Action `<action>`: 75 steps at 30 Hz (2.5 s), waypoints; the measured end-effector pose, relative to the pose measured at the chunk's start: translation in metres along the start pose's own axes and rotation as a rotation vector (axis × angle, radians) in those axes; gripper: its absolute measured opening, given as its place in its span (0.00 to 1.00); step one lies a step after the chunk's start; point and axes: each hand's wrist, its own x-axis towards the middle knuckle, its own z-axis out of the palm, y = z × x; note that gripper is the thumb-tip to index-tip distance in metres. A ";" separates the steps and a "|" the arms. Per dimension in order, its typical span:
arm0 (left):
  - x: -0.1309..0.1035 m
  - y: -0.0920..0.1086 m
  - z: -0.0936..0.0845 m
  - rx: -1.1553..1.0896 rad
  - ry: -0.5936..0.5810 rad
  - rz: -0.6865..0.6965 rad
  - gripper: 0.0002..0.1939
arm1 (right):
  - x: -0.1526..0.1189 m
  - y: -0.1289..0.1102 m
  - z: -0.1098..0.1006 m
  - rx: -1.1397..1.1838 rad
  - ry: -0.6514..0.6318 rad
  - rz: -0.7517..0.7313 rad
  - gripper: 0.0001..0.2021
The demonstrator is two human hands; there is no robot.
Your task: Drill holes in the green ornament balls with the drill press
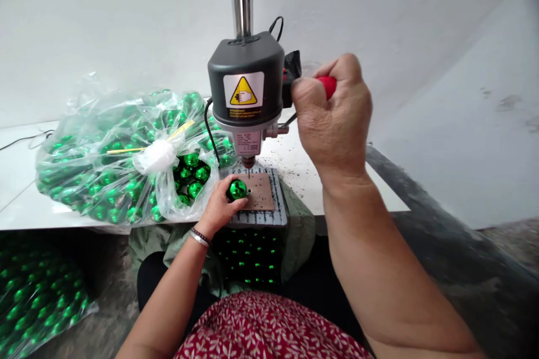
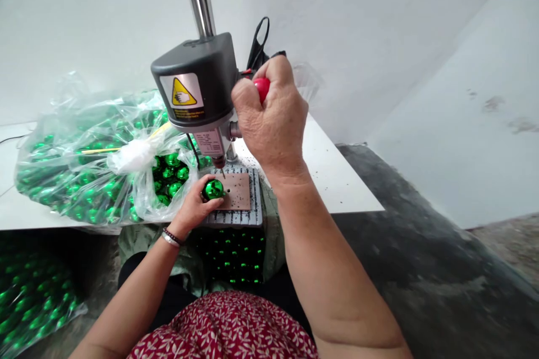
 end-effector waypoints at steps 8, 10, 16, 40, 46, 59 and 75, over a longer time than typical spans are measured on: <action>-0.004 0.010 -0.003 -0.226 -0.099 -0.133 0.23 | -0.015 0.023 0.004 -0.042 0.040 -0.110 0.09; -0.003 0.011 -0.001 -0.212 -0.077 -0.144 0.23 | -0.014 0.027 0.005 -0.029 0.027 -0.117 0.11; 0.005 0.016 0.003 -0.058 0.007 -0.148 0.25 | -0.012 0.027 0.002 -0.058 0.005 -0.110 0.11; 0.016 0.016 -0.001 -0.001 -0.019 -0.197 0.26 | 0.006 0.000 -0.002 -0.084 -0.069 -0.006 0.12; 0.017 0.014 -0.003 -0.040 -0.059 -0.168 0.23 | 0.040 -0.009 0.006 -0.175 -0.161 0.121 0.17; 0.018 0.020 0.004 0.001 -0.072 -0.189 0.23 | 0.043 -0.009 0.007 -0.191 -0.161 0.123 0.19; 0.017 0.014 0.021 0.028 -0.087 -0.086 0.26 | 0.019 0.000 -0.004 -0.093 -0.134 0.063 0.15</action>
